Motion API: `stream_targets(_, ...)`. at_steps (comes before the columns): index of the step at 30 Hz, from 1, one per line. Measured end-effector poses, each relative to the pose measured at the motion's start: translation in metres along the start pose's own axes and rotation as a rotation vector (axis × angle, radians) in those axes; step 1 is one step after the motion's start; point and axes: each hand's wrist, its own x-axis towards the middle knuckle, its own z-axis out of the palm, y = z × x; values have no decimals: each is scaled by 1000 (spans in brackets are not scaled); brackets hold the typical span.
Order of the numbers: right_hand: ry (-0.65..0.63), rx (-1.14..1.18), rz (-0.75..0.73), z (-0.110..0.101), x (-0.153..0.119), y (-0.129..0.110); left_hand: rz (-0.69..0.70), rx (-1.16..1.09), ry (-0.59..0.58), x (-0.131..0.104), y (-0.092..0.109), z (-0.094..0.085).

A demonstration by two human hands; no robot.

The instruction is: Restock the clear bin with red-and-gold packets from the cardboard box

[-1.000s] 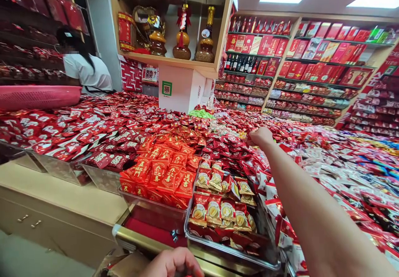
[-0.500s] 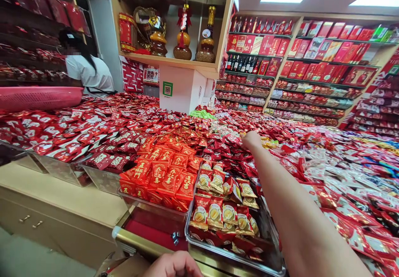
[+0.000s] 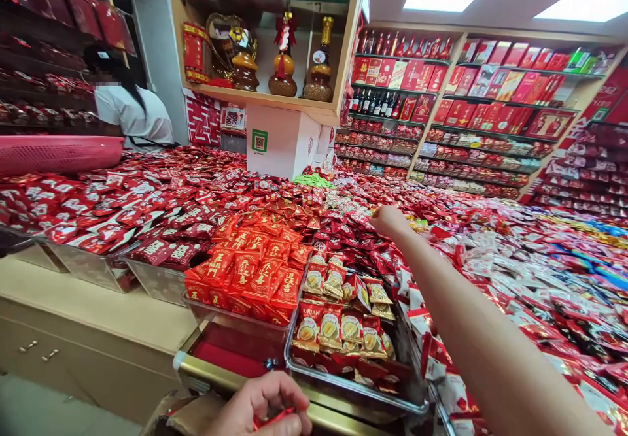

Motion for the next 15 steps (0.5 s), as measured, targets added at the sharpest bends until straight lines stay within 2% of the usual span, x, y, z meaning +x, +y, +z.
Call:
stream_targets(2,-50,110,-146,-4,-55,-21,115,-61,145,-3,6,2)
stream_targets(4,-170,227,-289,7,-125,-38,243,-74,324,-4,13,3)
stream_targets(6,-380,477,-399,32,-192,-47,339,-62,464,-5,18,3)
stream_targets(8,-479,728,-396,63,-240,-49,399,-36,519,-6,20,4)
stream_targets(9,-545,852,-402,77,-256,-48,420,-19,515,-7,19,5)
stream_targets(11,-484,1021,-329,96,-270,-44,440,6,464,-9,17,8)
stream_targets(13,-412,1125,-270,103,-269,-39,440,14,404,-11,15,11)
stream_targets(15,-416,1246,-243,100,-265,-35,420,39,353,-13,13,12)
